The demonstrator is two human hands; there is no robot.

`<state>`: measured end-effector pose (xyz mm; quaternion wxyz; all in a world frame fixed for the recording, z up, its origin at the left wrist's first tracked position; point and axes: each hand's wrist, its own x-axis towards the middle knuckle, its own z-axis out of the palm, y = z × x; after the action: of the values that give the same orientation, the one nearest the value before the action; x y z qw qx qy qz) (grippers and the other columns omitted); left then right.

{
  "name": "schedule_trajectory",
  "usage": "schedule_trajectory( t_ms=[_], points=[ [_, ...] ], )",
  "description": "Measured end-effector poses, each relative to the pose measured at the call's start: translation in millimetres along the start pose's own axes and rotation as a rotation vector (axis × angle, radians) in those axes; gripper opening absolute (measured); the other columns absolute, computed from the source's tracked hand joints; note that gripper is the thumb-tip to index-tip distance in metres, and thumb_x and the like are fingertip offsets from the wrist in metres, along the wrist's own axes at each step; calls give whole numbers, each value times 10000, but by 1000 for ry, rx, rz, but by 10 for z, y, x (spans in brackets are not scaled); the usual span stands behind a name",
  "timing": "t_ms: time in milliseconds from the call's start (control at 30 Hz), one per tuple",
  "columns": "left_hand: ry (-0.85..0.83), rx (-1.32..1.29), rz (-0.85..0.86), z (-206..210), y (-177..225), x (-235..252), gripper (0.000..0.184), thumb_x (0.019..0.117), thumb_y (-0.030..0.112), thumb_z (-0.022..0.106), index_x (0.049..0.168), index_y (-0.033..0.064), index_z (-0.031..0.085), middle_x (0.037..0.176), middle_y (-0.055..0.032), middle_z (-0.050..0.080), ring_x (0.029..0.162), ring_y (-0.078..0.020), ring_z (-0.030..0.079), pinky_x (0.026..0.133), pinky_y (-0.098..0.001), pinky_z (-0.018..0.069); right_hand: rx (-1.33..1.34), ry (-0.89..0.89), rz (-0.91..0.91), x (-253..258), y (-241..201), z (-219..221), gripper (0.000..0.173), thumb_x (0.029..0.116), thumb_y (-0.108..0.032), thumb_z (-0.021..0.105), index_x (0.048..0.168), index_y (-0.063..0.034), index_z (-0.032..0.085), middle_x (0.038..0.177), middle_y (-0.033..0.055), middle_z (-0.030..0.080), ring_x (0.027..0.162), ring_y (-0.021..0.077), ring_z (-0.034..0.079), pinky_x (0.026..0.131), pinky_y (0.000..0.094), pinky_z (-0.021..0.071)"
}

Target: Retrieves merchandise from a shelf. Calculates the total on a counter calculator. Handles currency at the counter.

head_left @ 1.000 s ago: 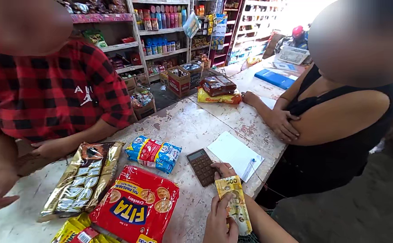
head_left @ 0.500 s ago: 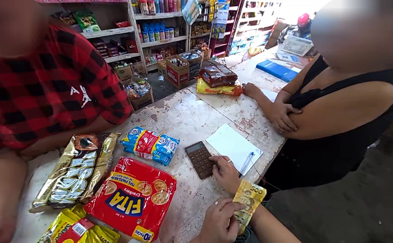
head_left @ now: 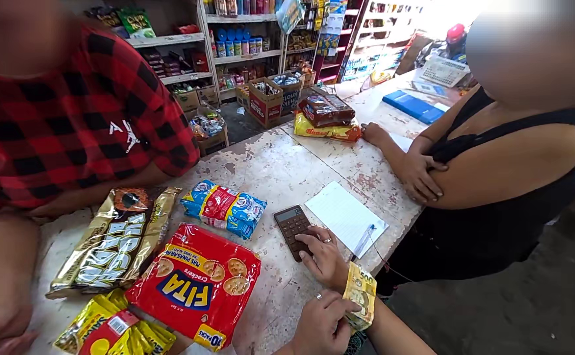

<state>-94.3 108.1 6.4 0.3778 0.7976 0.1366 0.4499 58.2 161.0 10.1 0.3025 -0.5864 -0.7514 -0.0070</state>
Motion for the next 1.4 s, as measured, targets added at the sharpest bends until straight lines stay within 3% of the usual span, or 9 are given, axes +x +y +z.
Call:
schedule_trajectory(
  t_ms=[200,467,633,700,800,933,1100,1200,1400],
  points=[
    [2,-11,-1,-1,0,-3,276,858,43,568,1050,108,756,927,-48,724,841,-147,686,735,-290,578,93,118,-207,-45,51,37,423,1054,-409,356,1038,-169,703,974,0,753,1169,202,623,1183,470,257],
    [-3,-32,6,-7,-8,6,272,850,36,579,1047,98,756,925,-57,723,840,-152,683,738,-286,579,60,134,-231,-41,58,69,396,1044,-381,364,1043,-177,703,952,-13,756,1159,185,628,1175,453,261],
    [-16,-30,-8,-33,21,16,271,854,28,584,1049,109,754,942,-50,729,867,-150,691,751,-288,585,63,388,-45,-46,32,22,323,1019,-239,410,960,-113,702,895,23,738,1037,177,643,1091,373,372],
    [-27,-23,-15,-30,33,4,275,851,27,587,1048,113,758,934,-50,728,865,-159,685,746,-291,577,30,432,120,-70,29,8,338,1013,-221,414,962,-96,724,887,26,741,1006,185,653,1060,406,399],
    [-42,3,2,-25,36,0,272,840,22,594,1031,109,766,915,-60,732,866,-185,692,752,-306,579,-10,284,309,-26,-11,-75,369,1012,-238,427,990,-62,749,902,66,745,1001,254,682,1042,526,421],
    [-50,20,49,-2,24,-19,247,858,32,595,1018,118,764,894,-52,722,849,-187,678,749,-303,567,26,350,281,-26,47,-27,350,1023,-277,464,916,-68,723,780,49,674,829,189,637,942,429,450],
    [-59,52,104,7,47,-24,216,866,51,604,993,131,760,875,-43,711,826,-177,665,716,-280,557,93,370,237,-56,98,-12,338,1033,-298,481,932,-80,718,798,29,678,851,156,630,953,397,442],
    [-93,103,177,14,49,-21,201,878,65,615,988,143,765,865,-35,712,838,-184,670,753,-291,562,154,335,258,2,148,-9,335,1033,-330,501,957,-89,721,815,12,679,876,149,630,952,417,445],
    [-91,231,153,-20,125,1,264,888,74,606,1080,145,772,1042,-105,737,913,-214,709,774,-345,599,208,321,320,29,120,-44,320,1014,-312,551,1017,-59,746,896,69,726,940,248,675,961,532,477]
  ],
)
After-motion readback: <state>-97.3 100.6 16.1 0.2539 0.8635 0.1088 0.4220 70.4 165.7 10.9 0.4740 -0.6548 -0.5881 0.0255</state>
